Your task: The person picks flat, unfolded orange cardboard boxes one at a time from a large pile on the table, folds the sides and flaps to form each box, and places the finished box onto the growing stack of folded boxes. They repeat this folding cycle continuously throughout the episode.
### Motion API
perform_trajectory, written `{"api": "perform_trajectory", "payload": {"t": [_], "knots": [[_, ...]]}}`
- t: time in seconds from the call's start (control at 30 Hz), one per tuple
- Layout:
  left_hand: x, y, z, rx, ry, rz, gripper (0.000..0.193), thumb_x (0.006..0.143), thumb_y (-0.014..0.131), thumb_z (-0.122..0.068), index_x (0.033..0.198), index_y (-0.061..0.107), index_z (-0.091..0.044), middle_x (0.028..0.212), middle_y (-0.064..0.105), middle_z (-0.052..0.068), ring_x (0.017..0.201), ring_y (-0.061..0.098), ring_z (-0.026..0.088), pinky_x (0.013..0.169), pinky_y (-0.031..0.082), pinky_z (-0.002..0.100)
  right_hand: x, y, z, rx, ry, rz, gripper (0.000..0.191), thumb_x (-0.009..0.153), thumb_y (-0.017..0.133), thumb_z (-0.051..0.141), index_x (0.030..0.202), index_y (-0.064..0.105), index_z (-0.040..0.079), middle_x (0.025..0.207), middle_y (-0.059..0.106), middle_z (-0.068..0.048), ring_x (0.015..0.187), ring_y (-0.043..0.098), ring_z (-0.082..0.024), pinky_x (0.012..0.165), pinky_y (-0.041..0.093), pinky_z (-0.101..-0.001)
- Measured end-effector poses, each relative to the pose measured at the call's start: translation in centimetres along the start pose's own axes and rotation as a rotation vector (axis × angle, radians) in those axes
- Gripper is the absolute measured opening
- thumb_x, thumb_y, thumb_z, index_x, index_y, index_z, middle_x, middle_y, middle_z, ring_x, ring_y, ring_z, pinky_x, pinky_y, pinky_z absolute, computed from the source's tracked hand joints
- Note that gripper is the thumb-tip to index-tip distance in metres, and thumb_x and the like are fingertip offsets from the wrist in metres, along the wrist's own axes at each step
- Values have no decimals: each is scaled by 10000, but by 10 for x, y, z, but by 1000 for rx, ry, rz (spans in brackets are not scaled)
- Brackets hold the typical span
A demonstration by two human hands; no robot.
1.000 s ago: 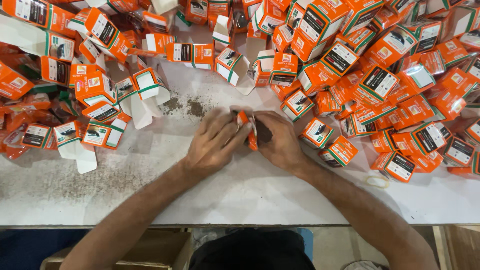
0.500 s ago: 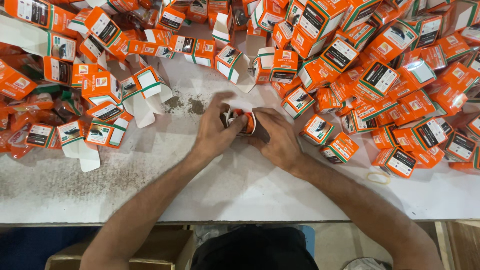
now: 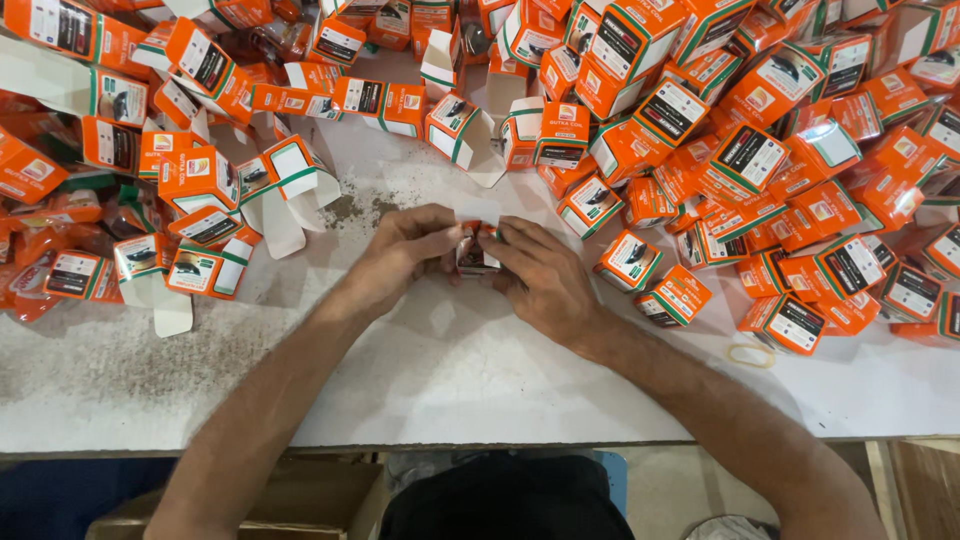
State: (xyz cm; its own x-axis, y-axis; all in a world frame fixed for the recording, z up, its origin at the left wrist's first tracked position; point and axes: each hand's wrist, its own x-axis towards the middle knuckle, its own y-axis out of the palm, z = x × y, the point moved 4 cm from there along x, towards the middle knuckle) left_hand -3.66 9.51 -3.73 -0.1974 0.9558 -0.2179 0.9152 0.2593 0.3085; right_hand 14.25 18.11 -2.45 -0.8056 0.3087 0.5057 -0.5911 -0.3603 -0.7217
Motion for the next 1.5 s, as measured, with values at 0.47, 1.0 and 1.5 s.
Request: {"api": "perform_trajectory", "payload": {"t": [0.47,1.0,1.5], "knots": [[-33,34,-15,920,845,-4,426,834,690,16,1259,662,18,1393,655,196,1339,617,364,1116,522,430,-4,2,-12,123,272,67,567,753,862,114,1204,524,50,1131,706,-177,1098,676,-404,917,541,-478],[-35,27,-9,1195,923,121,245,882,771,-83,1097,668,-29,1523,523,165,1446,472,388,1172,453,479,-1,0,-14,206,274,69,638,799,905,232,1181,425,58,1138,697,-171,1063,719,-369,864,574,-444],[3,-30,-34,1437,945,-395,641,936,761,-106,1498,465,-13,1612,422,202,1529,361,413,1290,267,573,45,-125,-5,-426,-25,-452,897,1060,785,280,1616,119,53,1637,201,-193,1532,254,-382,1295,263,-470]]}}
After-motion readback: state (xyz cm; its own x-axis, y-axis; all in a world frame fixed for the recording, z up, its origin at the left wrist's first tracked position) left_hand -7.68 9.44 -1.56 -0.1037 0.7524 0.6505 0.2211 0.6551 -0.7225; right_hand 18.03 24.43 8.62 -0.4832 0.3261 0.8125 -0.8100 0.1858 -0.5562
